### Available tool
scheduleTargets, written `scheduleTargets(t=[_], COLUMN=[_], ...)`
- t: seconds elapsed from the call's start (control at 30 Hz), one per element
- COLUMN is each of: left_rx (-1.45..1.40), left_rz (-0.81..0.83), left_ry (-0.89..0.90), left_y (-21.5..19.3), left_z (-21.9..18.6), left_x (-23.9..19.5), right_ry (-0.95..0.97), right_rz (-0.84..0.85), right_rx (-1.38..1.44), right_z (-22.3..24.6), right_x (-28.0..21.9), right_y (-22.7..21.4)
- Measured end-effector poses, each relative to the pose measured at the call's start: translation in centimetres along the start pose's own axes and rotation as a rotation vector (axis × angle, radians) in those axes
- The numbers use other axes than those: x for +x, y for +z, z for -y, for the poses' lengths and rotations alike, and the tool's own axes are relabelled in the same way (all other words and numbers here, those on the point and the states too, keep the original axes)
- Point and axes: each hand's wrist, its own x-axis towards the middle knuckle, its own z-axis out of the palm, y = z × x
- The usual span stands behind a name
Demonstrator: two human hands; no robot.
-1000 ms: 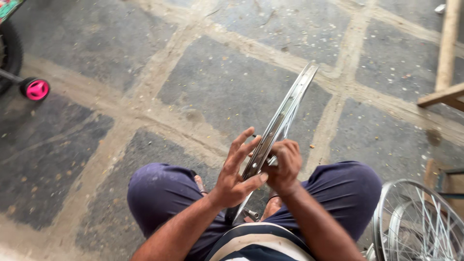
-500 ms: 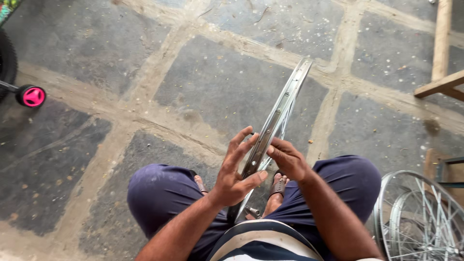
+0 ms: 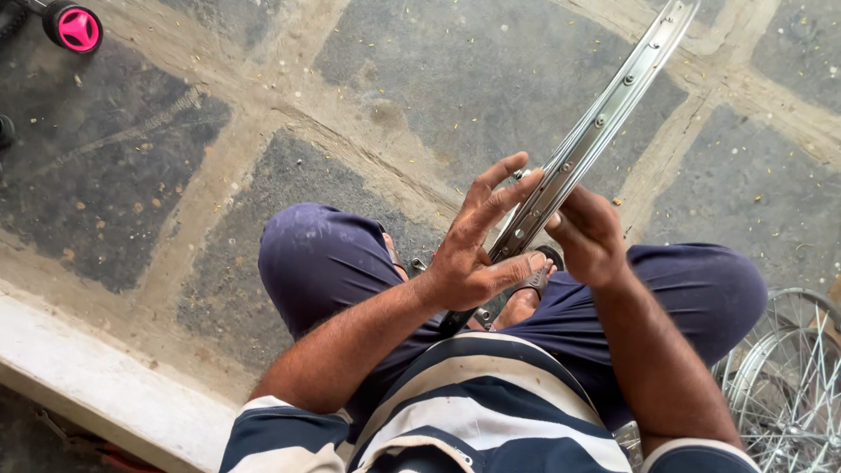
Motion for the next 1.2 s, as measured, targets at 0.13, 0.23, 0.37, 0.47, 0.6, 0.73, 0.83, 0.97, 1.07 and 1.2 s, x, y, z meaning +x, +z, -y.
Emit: scheduleTargets(t=[0.13, 0.23, 0.37, 0.47, 0.6, 0.73, 0.83, 0.97, 1.07, 1.2], left_rx=[0.010, -0.018, 0.007, -0.011, -0.052, -0.033, -0.065, -0.022, -0.020, -0.033], left_rz=[-0.006, 0.009, 0.011, 0.003, 0.017, 0.016, 0.032, 0.038, 0.035, 0.020], left_ry=[-0.006, -0.020, -0.010, -0.020, -0.028, -0.023, -0.051, -0.043, -0.009, -0.021], left_y=[-0.1, 0.1, 0.0, 0.1, 0.3, 0.2, 0.4, 0.5, 0.5, 0.4], left_z=[0.1, 0.2, 0.1, 0.3, 0.5, 0.2, -0.1, 0.1, 0.2, 0.3], left_x=[-0.1, -0.1, 0.1, -0.2, -0.2, 0.0, -0.1, -0.4, -0.1, -0.3], right_ry=[0.045, 0.113, -0.068, -0.221, -0.049, -0.061, -0.106, -0.032, -0.010, 0.051], right_rz=[-0.110, -0.056, -0.017, -0.052, -0.008, -0.009, 0.029, 0.193, 0.223, 0.060], right_rx=[-0.026, 0.169, 0.205, 0.028, 0.234, 0.102, 0.099, 0.314, 0.189, -0.602], right_z=[-0.7, -0.9, 0.2, 1.3, 1.9, 2.3, 2.9, 3.7, 4.5, 4.0], right_x=[0.3, 0.5, 1.1, 1.4, 1.1, 1.1, 1.1, 1.7, 2.0, 2.1], right_y=[-1.0, -1.1, 0.3, 0.6, -0.1, 0.2, 1.0, 0.2, -1.3, -0.4])
